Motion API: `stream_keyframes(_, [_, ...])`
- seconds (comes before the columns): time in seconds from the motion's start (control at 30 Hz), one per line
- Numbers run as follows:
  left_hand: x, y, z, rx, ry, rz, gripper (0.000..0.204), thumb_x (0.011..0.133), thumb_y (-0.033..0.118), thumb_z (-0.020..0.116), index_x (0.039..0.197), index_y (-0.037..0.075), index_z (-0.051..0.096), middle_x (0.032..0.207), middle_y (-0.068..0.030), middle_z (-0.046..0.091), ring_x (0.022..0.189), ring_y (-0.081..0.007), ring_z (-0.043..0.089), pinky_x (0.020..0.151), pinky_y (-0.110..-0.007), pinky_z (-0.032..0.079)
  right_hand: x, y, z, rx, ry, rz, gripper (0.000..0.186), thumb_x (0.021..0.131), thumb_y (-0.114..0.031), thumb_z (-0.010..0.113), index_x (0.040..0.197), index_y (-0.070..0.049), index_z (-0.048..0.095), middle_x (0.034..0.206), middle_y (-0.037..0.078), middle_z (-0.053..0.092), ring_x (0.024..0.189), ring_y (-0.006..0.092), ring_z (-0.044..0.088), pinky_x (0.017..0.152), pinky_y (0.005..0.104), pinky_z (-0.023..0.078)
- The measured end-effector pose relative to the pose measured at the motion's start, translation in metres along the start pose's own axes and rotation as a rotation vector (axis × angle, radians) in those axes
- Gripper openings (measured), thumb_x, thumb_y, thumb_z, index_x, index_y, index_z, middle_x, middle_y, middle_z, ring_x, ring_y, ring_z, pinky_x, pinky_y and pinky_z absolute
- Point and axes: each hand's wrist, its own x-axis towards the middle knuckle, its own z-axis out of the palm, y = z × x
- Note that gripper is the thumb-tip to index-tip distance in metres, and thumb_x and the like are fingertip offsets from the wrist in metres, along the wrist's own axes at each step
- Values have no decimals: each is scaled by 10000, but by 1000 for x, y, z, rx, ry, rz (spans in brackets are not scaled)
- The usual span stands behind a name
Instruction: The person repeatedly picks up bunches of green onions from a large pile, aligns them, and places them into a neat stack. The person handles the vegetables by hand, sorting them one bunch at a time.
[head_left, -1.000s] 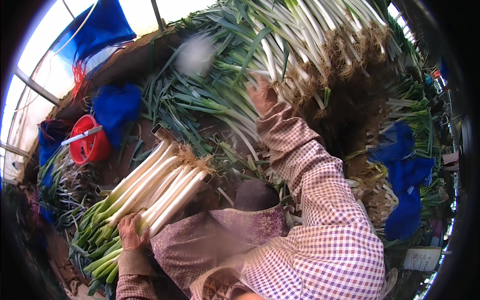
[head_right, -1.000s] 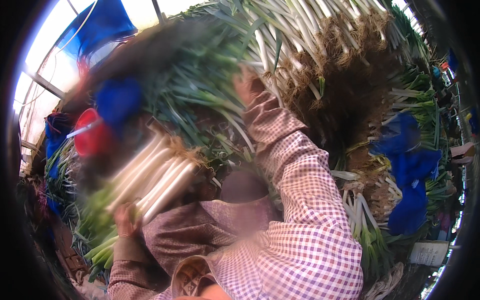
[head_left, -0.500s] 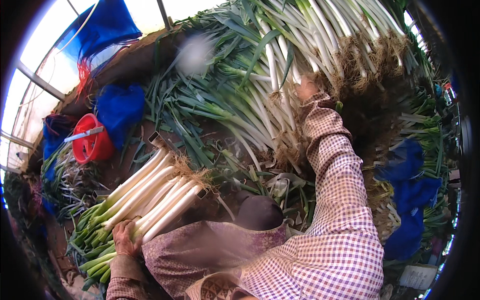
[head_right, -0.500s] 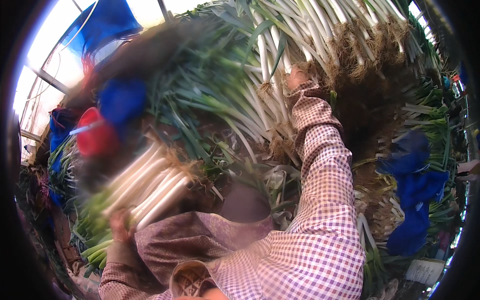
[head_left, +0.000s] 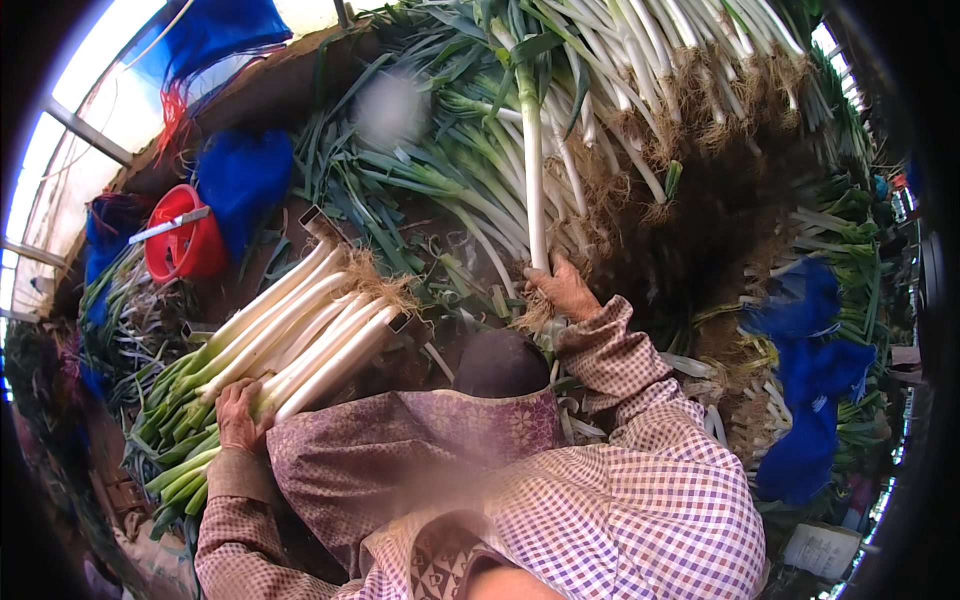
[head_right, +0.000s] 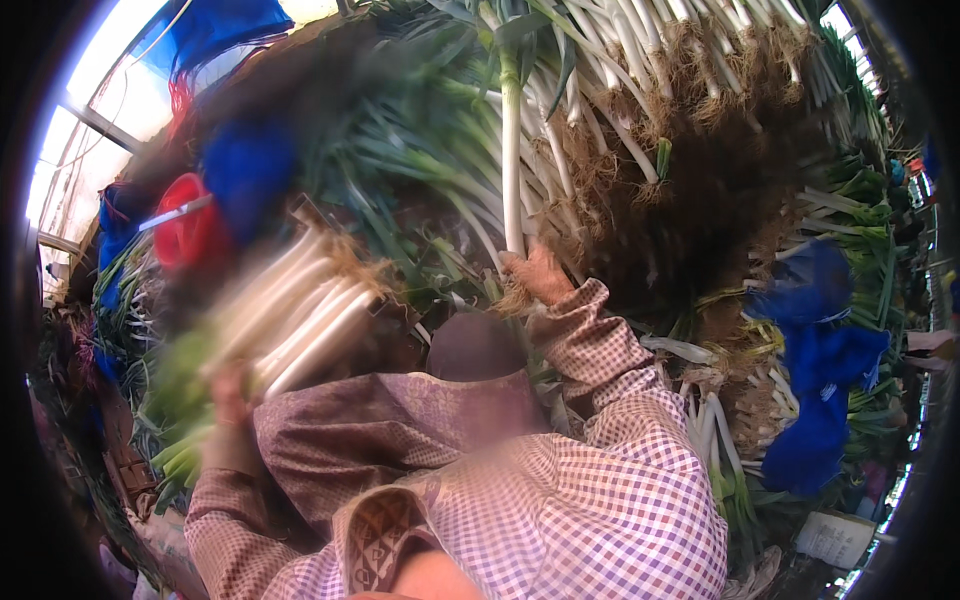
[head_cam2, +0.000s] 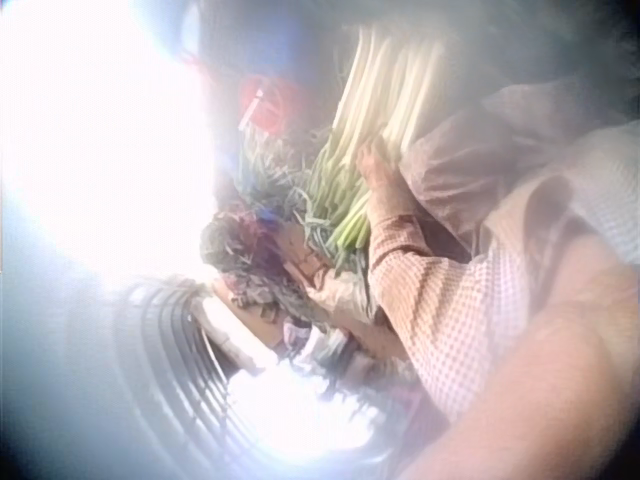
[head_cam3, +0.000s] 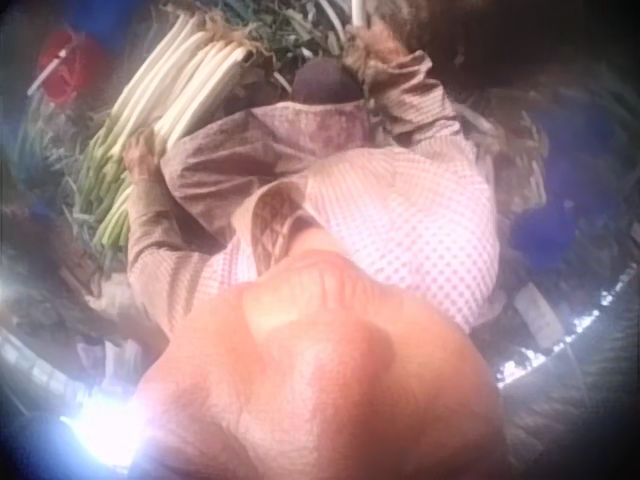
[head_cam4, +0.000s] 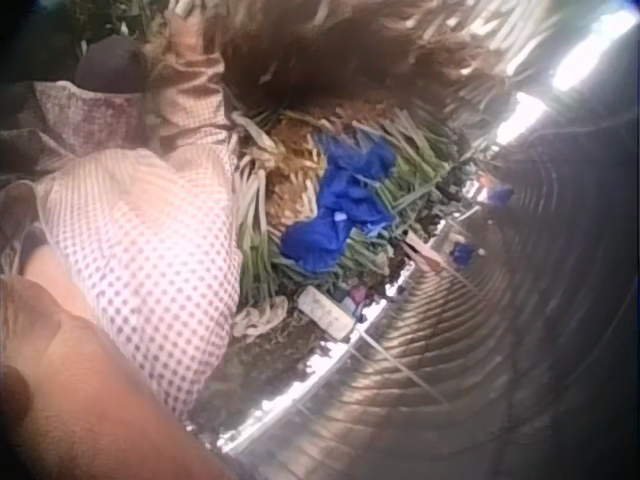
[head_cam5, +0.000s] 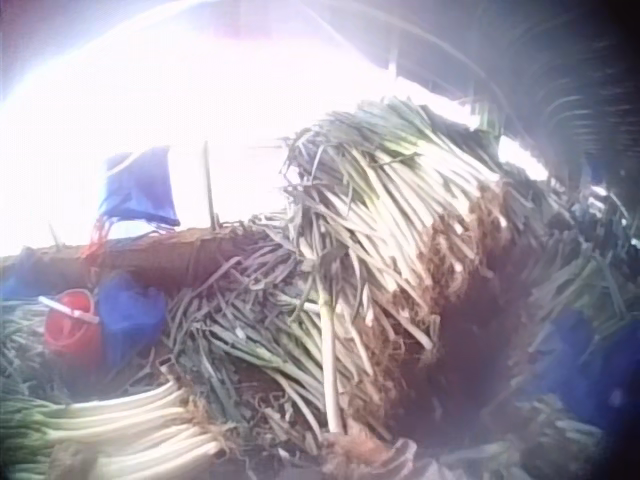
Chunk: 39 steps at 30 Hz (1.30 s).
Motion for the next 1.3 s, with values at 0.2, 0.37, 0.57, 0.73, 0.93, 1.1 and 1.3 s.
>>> stream_keyframes(0.2, [-3,-9,7,-20,-20,-8,424,704,310,672,1058,84,615,1130,-110,586,1092,-315,506,939,-438,366,39,-9,3,396,-51,329,610,820,-280,694,1234,49,389,852,98,613,685,161,606,519,286,509])
stream_keyframes(0.37, [-1,-7,8,-8,35,82,413,718,311,669,1066,93,622,1123,-93,590,1093,-304,507,949,-435,362,90,-52,8,340,235,176,489,921,-460,541,1162,-45,449,756,38,551,589,120,521,514,266,490])
stream_keyframes(0.57, [-2,-9,12,-15,30,59,411,727,317,666,1068,92,623,1123,-92,592,1095,-307,505,951,-434,363,16,-42,33,283,175,164,438,941,-444,515,1165,-71,469,728,5,533,545,94,497,477,232,429])
stream_keyframes(0.73, [-8,-20,20,-8,30,71,422,743,317,653,1088,77,608,1149,-113,583,1102,-325,505,961,-434,363,-101,-16,53,214,102,137,508,926,-419,560,1247,-35,476,719,-19,505,577,63,464,506,217,400])
stream_keyframes(0.93, [-2,-48,32,14,-54,104,431,797,325,628,1133,58,595,1166,-167,576,1123,-347,502,973,-441,373,-201,-16,32,362,-110,139,442,896,-318,613,1207,-20,515,795,35,582,610,107,523,543,258,463])
stream_keyframes(1.1, [1,-72,40,-52,-62,89,415,819,300,628,1150,51,594,1168,-143,585,1124,-335,506,981,-420,387,-250,-42,25,286,-56,-205,554,886,-381,608,1257,10,485,899,97,628,708,148,593,653,232,514])
stream_keyframes(1.3, [8,-47,30,7,-85,109,386,806,247,651,1144,70,598,1164,-140,585,1120,-339,513,975,-415,397,-284,-47,-17,258,418,-533,455,914,-331,590,1255,-42,503,847,55,602,628,94,539,575,238,511])
